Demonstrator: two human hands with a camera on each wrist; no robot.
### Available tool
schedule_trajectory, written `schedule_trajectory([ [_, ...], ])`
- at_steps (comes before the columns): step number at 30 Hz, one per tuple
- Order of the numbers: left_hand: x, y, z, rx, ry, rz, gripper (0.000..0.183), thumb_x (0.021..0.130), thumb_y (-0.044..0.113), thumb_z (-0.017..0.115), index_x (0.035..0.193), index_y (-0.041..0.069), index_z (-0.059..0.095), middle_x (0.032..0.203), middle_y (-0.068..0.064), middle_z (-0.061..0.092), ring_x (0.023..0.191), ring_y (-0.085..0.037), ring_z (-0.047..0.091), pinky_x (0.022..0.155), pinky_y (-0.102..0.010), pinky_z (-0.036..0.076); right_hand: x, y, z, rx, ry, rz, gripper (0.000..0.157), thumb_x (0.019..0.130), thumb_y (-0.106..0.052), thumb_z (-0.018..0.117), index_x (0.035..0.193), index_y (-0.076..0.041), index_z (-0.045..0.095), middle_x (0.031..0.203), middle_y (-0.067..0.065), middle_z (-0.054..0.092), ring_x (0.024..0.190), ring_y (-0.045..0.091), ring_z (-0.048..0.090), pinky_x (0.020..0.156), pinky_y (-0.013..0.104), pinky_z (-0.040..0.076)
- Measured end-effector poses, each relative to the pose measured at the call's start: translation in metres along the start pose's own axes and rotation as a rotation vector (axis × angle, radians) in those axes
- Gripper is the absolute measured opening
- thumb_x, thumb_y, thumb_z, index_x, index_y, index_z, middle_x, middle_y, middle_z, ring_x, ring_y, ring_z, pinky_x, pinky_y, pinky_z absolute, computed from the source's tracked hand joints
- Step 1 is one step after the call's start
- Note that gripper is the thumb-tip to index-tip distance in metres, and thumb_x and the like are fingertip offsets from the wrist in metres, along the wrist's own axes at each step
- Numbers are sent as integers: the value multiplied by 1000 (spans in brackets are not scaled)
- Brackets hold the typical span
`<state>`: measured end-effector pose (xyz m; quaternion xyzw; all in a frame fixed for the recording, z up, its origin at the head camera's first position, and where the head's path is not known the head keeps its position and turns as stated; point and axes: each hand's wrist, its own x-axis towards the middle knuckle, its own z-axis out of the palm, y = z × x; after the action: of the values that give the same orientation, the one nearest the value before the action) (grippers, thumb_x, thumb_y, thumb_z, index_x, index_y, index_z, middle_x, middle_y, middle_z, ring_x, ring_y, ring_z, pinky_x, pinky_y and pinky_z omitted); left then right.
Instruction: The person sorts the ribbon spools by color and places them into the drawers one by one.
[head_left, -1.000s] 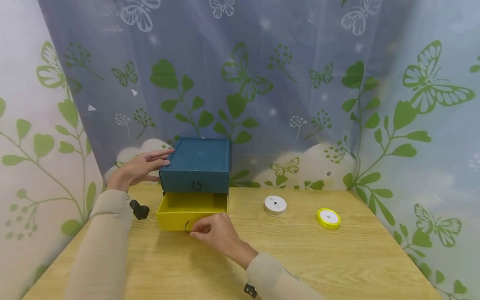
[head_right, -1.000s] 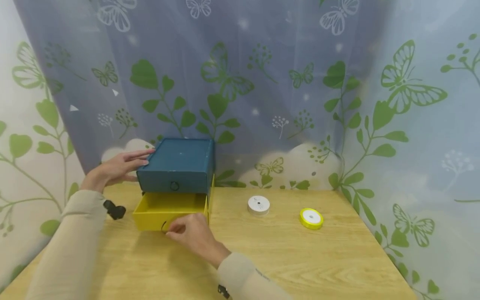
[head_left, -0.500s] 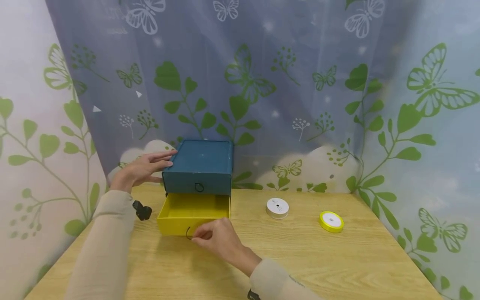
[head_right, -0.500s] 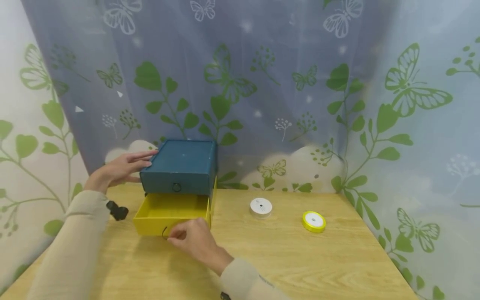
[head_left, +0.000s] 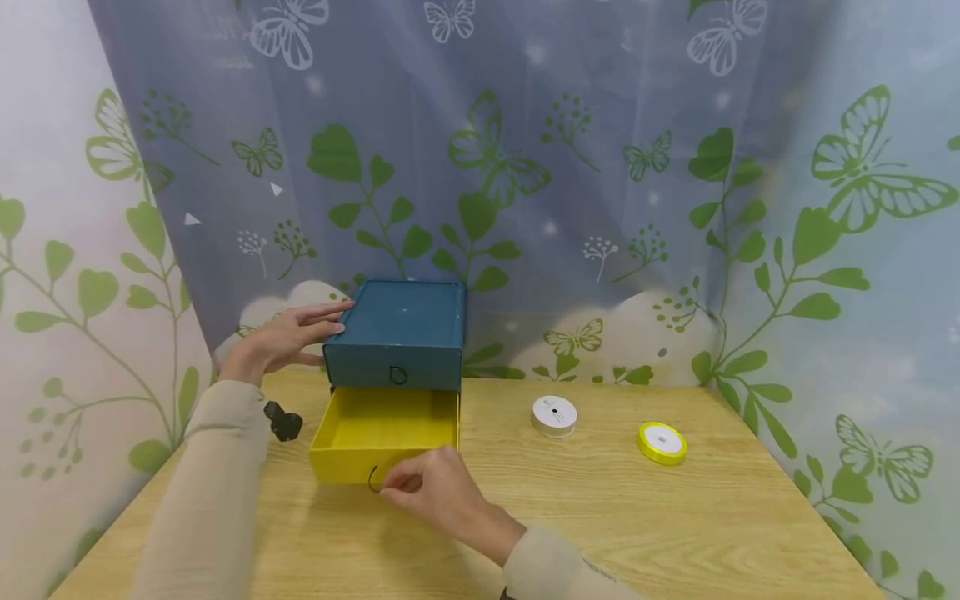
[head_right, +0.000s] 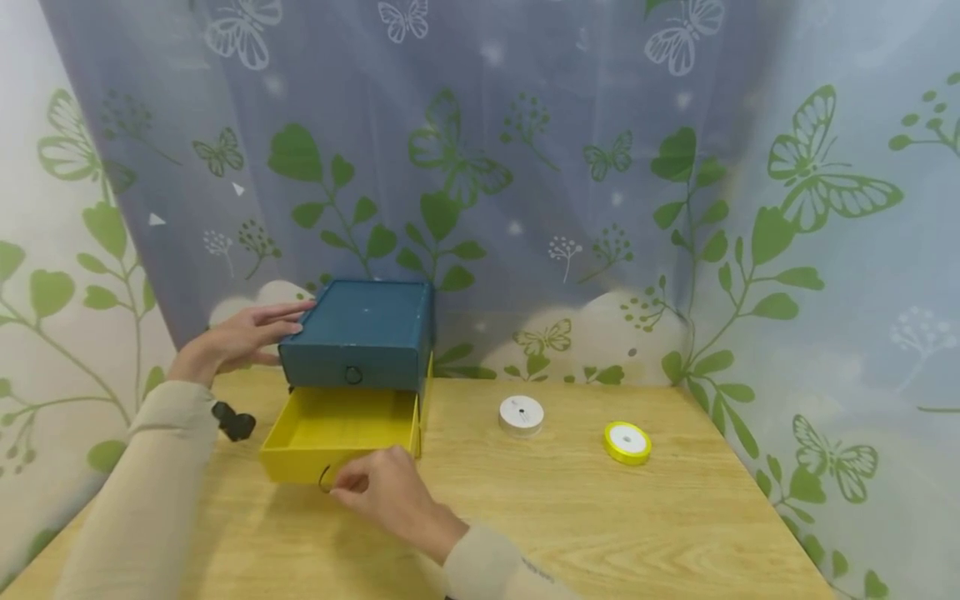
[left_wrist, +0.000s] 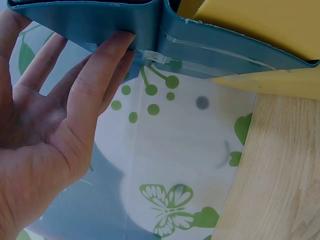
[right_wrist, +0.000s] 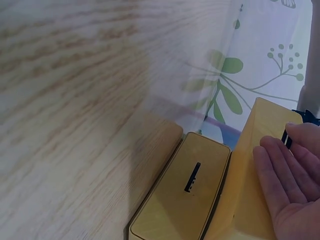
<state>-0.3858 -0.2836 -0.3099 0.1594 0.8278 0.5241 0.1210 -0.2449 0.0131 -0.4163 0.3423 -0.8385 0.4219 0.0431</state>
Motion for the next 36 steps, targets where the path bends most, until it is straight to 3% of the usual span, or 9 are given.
schedule_trajectory([
  [25,-1,0,-2,12,-17,24,72,105,38,60,166,22,25,175,-13,7,158,-47,17,116,-70,36,-16,-9,5,-34,-19,-72,5,92,-7,78,93,-7,83,88,4,82,73,-9,69,65,3,52],
  [36,1,-2,-5,40,-23,46,70,106,39,59,166,21,27,174,-15,13,155,-48,25,114,-67,41,-21,-9,7,-61,-7,-150,6,92,-5,77,93,-4,83,90,7,82,76,-5,73,67,1,51],
])
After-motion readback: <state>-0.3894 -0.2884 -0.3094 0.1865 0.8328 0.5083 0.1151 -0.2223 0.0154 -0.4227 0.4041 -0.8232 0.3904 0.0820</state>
